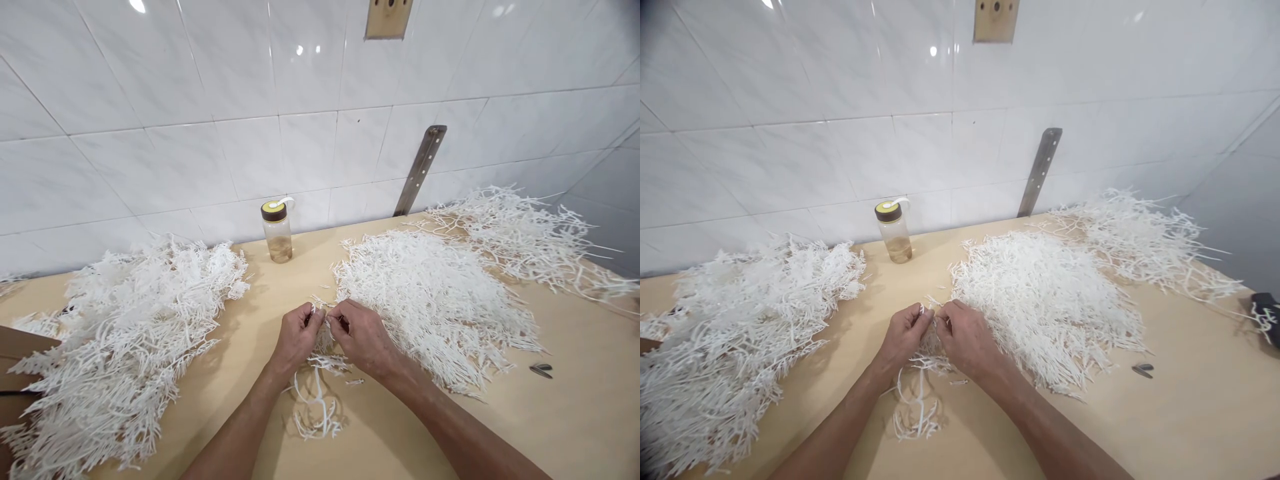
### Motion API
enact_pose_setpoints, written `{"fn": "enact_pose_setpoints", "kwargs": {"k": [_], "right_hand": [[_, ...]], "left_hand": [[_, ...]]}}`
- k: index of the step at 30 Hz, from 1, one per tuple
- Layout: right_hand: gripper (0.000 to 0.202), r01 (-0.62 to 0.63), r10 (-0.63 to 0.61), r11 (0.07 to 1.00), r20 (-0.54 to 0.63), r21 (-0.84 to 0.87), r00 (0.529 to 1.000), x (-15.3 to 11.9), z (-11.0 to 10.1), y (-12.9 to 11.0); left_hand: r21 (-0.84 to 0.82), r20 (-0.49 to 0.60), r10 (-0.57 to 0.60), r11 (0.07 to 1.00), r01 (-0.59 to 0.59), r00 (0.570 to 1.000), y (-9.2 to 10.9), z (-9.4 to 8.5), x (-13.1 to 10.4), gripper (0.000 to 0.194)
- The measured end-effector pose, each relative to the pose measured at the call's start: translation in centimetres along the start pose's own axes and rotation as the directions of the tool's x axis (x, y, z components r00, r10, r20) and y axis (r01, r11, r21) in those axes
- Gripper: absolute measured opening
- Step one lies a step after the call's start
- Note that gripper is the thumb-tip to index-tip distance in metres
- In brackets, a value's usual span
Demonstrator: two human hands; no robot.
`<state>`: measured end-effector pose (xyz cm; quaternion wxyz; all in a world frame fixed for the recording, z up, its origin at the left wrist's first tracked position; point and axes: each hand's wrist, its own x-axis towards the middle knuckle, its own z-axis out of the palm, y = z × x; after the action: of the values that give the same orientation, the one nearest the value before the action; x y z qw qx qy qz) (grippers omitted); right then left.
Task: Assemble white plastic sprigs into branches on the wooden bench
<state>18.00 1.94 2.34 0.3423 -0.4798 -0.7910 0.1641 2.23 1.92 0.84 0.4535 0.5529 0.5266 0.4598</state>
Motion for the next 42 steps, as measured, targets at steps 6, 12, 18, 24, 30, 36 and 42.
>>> {"fn": "enact_pose_setpoints", "kwargs": {"k": [6, 12, 18, 24, 30, 36, 42], "right_hand": [[0.021, 0.143, -0.139, 0.989, -0.082, 0.047, 0.987, -0.8, 0.8, -1.4], [0.019, 0.174, -0.16, 0.973, -0.097, 0.155, 0.982, -0.9, -0.1, -2.9], [0.01, -0.028, 0.032, 0.999, -0.315, 0.019, 0.948, 0.5, -2.0, 0.4], [0.018, -0.136, 0.135, 0.991, -0.234, 0.015, 0.963, 0.7, -2.6, 0.9], [0.018, -0.11, 0.102, 0.992, 0.114, 0.065, 0.988, 0.0, -0.8, -0.2], [0.016, -0.111, 0.108, 0.993, 0.076, 0.04, 0.991, 0.0, -0.4, 0.1], [0.019, -0.061, 0.065, 0.997, 0.071, -0.05, 0.995, -0.3, -0.1, 0.0]], "left_hand": [[-0.046, -0.037, -0.046, 0.998, 0.044, 0.998, -0.2, -0.2, 0.3, 0.046], [-0.174, -0.02, -0.098, 0.98, 0.093, 0.995, 0.2, -0.4, 0.1, 0.046], [-0.211, 0.014, -0.136, 0.968, 0.136, 0.991, 0.2, -0.5, 0.0, 0.048], [-0.197, 0.042, -0.118, 0.973, 0.124, 0.992, -0.1, -0.6, 0.1, 0.045], [-0.107, 0.007, -0.054, 0.993, 0.054, 0.999, -0.2, -0.1, 0.0, 0.046], [-0.052, 0.026, -0.022, 0.998, 0.024, 0.999, -0.3, 0.0, 0.0, 0.044], [-0.021, 0.011, -0.023, 1.0, 0.023, 1.0, -0.1, 0.0, 0.1, 0.044]]}}
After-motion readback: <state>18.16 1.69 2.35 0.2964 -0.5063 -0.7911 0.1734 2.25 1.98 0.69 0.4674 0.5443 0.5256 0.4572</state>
